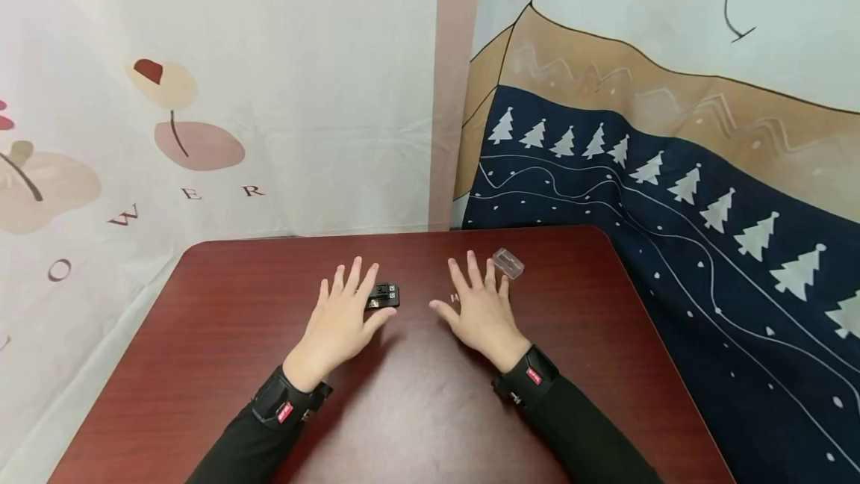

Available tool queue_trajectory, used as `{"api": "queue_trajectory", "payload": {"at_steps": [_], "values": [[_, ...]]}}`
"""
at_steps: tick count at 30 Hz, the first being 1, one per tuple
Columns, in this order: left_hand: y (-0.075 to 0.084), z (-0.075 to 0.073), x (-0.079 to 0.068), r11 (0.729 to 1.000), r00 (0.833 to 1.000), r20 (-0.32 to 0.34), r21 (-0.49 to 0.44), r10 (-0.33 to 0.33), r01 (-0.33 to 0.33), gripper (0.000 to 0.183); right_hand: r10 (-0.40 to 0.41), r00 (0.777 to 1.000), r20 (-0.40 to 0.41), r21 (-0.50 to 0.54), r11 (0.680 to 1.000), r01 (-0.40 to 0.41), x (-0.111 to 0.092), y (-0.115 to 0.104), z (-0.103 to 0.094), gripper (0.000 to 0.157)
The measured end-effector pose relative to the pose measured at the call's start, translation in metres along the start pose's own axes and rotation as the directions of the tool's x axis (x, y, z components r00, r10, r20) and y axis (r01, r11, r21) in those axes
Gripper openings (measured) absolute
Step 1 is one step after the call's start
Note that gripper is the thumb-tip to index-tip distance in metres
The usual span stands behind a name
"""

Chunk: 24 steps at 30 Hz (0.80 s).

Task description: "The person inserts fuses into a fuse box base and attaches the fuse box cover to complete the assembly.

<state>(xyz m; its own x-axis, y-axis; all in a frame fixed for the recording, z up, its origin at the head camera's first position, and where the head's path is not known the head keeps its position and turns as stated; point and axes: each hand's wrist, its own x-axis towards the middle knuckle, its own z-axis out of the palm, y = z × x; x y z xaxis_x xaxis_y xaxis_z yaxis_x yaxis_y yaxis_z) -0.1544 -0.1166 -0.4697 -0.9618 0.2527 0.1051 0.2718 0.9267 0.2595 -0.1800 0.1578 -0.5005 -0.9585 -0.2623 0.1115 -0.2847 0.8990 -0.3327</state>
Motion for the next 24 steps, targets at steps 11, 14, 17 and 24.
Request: {"api": "queue_trajectory", "payload": {"at_steps": [11, 14, 17, 24], "values": [[-0.042, -0.005, 0.027, 0.996, 0.996, 0.046, -0.053, 0.074, -0.071, 0.060, 0.039, 0.998, -0.046, 0.055, 0.998, -0.036, 0.026, 0.034, -0.025, 0.033], [-0.052, -0.001, 0.032, 0.991, 0.988, 0.122, -0.107, 0.091, -0.078, 0.065, 0.070, 0.997, 0.039, 0.073, 0.995, -0.073, 0.031, 0.044, -0.029, 0.028], [-0.060, 0.004, 0.034, 0.990, 0.983, 0.168, -0.126, 0.080, -0.059, 0.068, 0.099, 0.988, 0.116, 0.070, 0.992, -0.108, 0.034, 0.051, -0.028, 0.025], [-0.065, 0.011, 0.033, 0.994, 0.987, 0.149, -0.093, 0.065, -0.051, 0.061, 0.117, 0.981, 0.154, 0.057, 0.990, -0.127, 0.033, 0.051, -0.020, 0.022]]}}
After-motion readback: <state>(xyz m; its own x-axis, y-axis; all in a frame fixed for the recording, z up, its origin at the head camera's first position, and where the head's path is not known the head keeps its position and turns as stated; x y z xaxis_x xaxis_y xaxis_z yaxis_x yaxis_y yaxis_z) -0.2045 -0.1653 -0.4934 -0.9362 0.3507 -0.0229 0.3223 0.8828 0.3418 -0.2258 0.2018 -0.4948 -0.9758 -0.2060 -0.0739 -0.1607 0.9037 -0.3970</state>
